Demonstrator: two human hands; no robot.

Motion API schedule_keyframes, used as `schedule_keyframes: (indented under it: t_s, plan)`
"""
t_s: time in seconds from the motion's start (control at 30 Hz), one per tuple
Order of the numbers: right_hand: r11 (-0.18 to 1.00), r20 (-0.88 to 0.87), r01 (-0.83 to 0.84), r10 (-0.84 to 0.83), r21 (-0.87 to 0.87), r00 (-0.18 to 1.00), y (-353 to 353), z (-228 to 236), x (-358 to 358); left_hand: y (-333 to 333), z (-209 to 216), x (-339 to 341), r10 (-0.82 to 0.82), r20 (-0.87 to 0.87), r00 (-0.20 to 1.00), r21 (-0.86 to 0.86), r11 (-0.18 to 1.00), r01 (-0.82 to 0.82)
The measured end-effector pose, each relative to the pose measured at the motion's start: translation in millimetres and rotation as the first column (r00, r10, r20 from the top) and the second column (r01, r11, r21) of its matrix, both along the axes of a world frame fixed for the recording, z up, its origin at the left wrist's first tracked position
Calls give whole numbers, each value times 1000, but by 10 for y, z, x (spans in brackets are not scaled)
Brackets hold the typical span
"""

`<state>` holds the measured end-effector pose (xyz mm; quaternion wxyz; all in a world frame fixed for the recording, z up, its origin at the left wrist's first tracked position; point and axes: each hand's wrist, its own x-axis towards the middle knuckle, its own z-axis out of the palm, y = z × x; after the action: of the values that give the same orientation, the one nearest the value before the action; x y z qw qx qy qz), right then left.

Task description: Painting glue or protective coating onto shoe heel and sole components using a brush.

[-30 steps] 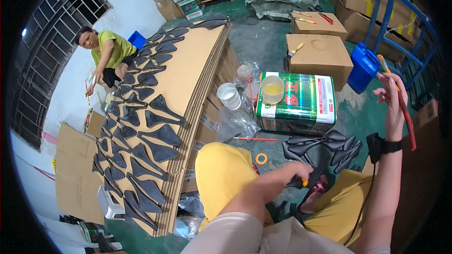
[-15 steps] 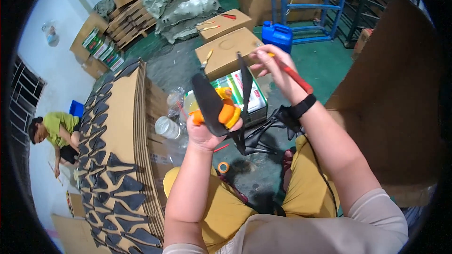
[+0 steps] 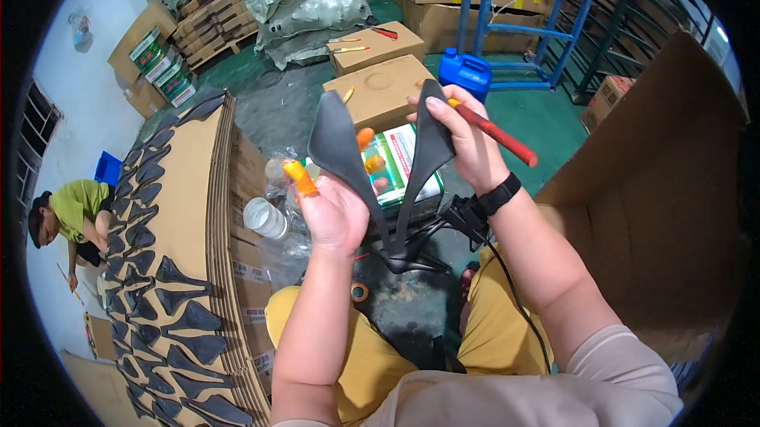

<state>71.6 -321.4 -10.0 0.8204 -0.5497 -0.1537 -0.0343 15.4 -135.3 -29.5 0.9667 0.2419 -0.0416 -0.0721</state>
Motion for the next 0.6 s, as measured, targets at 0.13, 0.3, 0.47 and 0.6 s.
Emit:
schedule_keyframes:
  t_s: [0.13,0.3,0.47,0.6]
  plan:
    - [996,44,34,-31,-77,999,205,-11,-58,120,-300,120,353,170,920,179,907,-381]
    - [980,73,-19,34,-197,997,452,9,-96,295,-380,227,267,226,937,128,945,-300]
    - [975,246,-36,91,-219,965,586,-77,-16,77,-167,96,234,-56,971,310,928,-206]
    - [963,350,69,28,-261,936,696,-94,-12,86,-190,74,139,-79,987,389,916,-98]
